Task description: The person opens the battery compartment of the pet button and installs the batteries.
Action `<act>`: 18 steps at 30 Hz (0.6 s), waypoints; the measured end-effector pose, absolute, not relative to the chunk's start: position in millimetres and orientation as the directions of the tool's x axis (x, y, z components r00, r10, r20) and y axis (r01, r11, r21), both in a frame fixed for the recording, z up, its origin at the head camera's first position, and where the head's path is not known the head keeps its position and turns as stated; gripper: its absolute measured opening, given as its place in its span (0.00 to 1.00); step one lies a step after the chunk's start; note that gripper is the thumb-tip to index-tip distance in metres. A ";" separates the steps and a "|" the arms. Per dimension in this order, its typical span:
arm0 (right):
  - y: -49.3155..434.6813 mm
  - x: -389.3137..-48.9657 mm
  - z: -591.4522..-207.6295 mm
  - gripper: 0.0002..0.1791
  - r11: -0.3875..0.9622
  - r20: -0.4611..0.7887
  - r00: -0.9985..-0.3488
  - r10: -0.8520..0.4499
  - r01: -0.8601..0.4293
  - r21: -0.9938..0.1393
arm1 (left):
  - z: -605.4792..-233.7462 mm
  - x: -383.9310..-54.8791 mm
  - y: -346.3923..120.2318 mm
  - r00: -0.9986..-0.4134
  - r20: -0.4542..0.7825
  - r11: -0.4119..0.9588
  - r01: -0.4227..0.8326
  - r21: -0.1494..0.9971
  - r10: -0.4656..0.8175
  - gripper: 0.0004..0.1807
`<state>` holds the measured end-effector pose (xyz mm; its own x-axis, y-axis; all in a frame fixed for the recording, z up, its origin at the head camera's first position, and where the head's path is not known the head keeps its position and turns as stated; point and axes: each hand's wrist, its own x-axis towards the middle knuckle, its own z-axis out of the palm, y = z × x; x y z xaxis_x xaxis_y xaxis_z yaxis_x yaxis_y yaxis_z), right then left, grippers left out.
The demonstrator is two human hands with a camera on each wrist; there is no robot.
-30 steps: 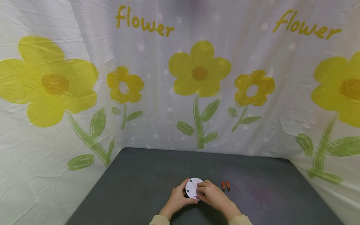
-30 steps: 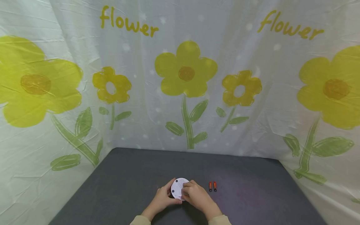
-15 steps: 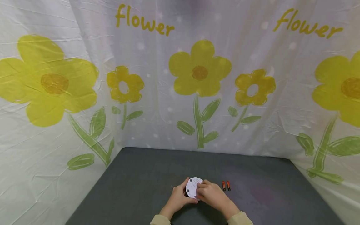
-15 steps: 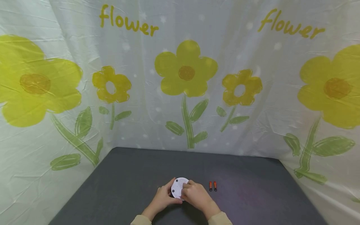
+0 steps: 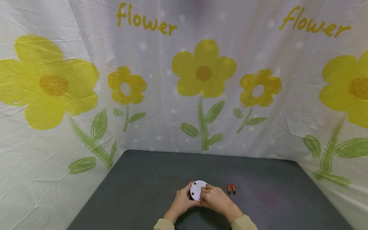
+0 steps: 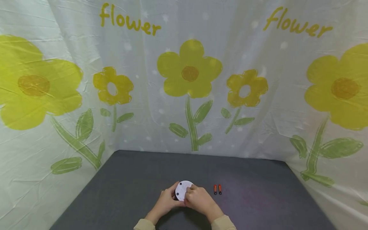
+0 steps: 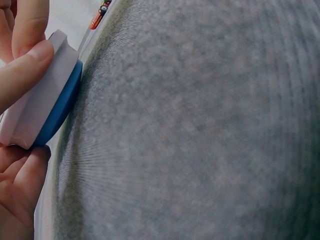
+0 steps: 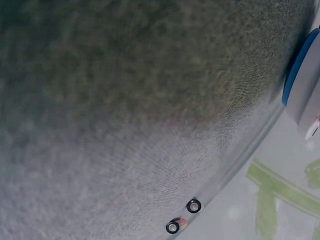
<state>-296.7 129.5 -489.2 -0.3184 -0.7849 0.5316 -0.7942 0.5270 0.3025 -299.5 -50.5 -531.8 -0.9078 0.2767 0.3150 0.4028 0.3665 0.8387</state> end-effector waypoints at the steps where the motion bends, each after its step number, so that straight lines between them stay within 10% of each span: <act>1: 129.7 -297.2 -489.7 0.10 0.522 0.530 -0.314 -0.788 -0.796 0.305 | -532.0 -299.9 -50.2 -0.909 0.313 0.367 0.400 0.840 0.275 0.52; 18: 131.8 -299.9 -488.7 0.13 0.483 0.537 -0.294 -0.791 -0.839 0.252 | -533.2 -301.4 -47.6 -0.919 0.304 0.379 0.382 0.843 0.251 0.50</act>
